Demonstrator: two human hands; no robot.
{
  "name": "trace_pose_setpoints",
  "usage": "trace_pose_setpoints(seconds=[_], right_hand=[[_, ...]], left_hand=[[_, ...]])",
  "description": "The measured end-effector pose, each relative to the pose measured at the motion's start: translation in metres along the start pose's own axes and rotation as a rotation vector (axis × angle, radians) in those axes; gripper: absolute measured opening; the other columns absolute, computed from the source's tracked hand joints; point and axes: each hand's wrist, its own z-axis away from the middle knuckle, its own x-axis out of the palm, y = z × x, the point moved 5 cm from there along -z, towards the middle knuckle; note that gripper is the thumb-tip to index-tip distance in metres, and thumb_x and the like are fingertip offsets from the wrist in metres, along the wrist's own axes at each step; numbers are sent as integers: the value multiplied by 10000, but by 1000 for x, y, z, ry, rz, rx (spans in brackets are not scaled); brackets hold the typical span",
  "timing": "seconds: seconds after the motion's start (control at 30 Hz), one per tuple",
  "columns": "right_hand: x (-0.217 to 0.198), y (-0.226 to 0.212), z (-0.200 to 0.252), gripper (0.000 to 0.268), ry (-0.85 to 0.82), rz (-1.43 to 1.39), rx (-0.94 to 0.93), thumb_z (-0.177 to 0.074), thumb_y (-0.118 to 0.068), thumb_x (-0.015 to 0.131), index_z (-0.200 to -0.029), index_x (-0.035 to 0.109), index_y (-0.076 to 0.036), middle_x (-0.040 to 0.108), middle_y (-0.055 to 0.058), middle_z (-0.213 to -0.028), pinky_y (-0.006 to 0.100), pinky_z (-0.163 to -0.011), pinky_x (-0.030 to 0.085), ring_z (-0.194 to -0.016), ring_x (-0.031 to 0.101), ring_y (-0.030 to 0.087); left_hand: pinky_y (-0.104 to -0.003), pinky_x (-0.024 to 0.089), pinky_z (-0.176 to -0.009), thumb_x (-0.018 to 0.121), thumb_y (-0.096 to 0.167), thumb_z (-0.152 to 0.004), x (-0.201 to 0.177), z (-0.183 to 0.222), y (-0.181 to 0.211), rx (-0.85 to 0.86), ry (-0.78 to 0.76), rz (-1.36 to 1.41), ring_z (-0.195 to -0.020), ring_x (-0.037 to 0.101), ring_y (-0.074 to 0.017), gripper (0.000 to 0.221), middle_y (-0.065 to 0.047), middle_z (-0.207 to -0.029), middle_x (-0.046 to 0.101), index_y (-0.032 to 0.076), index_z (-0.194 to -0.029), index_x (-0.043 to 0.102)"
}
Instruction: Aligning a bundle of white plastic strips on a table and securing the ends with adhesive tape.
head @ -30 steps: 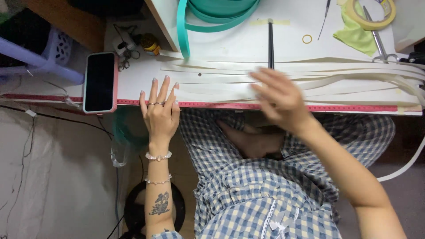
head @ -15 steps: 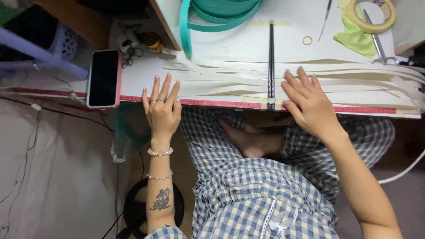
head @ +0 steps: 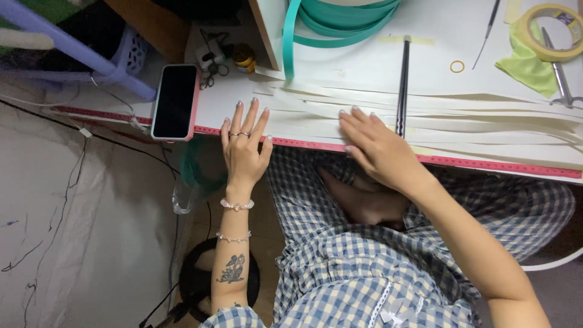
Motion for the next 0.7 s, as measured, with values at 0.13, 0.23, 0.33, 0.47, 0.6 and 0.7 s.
trace_pose_setpoints(seconds=[0.13, 0.23, 0.33, 0.47, 0.6, 0.7], right_hand=[[-31, 13, 9, 419, 117, -141, 30, -868, -31, 620, -1286, 601, -50, 602, 158, -1293, 471, -994, 444, -1250, 505, 395], [-46, 31, 28, 335, 299, -135, 61, -869, -1, 665, -1204, 672, -23, 657, 105, -1197, 434, -982, 479, -1137, 605, 351], [-38, 19, 33, 252, 287, -45, 41, -841, -39, 691, -1074, 733, -127, 697, 26, -1077, 399, -923, 518, -1025, 648, 292], [-17, -3, 23, 285, 221, 64, -54, -798, -19, 707, -1050, 712, -152, 702, 2, -1019, 343, -825, 530, -977, 652, 234], [0, 4, 5, 302, 194, 231, 18, -828, -117, 727, -1113, 684, -207, 671, -15, -929, 306, -728, 525, -878, 636, 192], [3, 10, -4, 259, 186, 301, 15, -795, -111, 755, -1038, 710, -188, 631, -7, -865, 297, -663, 498, -791, 600, 184]], left_hand=[[-506, 186, -1097, 461, 287, -937, -1, -2, 0, 24, -5, -17, -1422, 268, -265, 451, -39, -1526, 353, 187, -1368, 547], [-519, 186, -1086, 446, 281, -937, -2, -3, 0, -7, -14, 18, -1403, 297, -290, 443, -57, -1503, 387, 188, -1351, 570], [-509, 194, -1079, 458, 303, -944, -2, -4, -2, 0, -14, 20, -1396, 306, -275, 426, -48, -1494, 404, 194, -1335, 587], [-473, 232, -1048, 419, 310, -974, -2, -8, -12, -27, -23, 58, -1352, 370, -245, 372, -20, -1435, 481, 218, -1257, 642], [-451, 265, -1020, 407, 287, -990, -14, -16, -11, -41, -60, 119, -1292, 424, -242, 341, -16, -1360, 545, 218, -1176, 684], [-449, 253, -1033, 405, 281, -985, -15, -15, -17, -87, -87, 233, -1303, 415, -233, 338, -4, -1359, 539, 220, -1161, 687]])
